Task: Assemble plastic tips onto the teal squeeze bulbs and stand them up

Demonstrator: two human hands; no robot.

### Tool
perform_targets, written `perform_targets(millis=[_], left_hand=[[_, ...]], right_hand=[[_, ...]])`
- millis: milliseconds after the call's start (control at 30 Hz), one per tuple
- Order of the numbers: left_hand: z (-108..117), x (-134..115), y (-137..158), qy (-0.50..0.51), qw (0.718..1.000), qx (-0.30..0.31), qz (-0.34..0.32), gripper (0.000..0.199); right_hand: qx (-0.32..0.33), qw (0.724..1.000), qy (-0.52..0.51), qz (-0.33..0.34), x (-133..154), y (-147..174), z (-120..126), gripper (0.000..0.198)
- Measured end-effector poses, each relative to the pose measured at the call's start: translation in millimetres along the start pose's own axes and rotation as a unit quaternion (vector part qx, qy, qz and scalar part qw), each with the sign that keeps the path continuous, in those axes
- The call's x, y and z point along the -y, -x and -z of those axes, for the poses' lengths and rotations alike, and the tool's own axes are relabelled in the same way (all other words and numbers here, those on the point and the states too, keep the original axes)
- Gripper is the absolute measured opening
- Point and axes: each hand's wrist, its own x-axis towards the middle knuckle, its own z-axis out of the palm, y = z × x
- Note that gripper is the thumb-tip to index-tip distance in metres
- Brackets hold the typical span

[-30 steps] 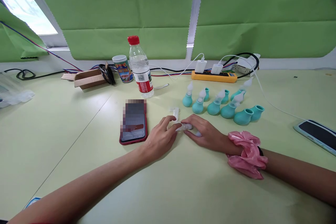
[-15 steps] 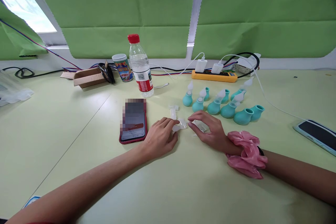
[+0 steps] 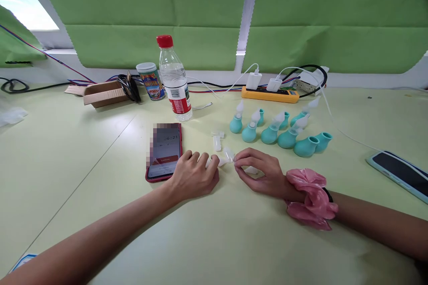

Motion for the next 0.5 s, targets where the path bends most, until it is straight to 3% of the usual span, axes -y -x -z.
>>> perform_targets(millis=[167,300,400,500], left_hand=[[-1.5,-1.7,-3.4,0.091,0.988,0.101,0.067,0.031],[-5.1,-0.6,-3.9,0.205,0.97,0.133,0.001,0.049],[-6.7,-1.9,-3.6,0.263,0.952,0.157,-0.013,0.045],[-6.1,-4.5,-4.0,0.287,0.948,0.141,0.005,0.031]], right_hand=[[-0.012,0.999,0.003,-0.031,1.3,0.1,0.8,0.017],[-0.038,0.998,-0.005,-0.056,1.5,-2.2,1.1,0.016],[-0.045,0.996,-0.01,-0.071,0.7,-3.1,0.8,0.015],[-0.045,0.996,-0.016,-0.079,0.4,-2.6,0.9,0.014]])
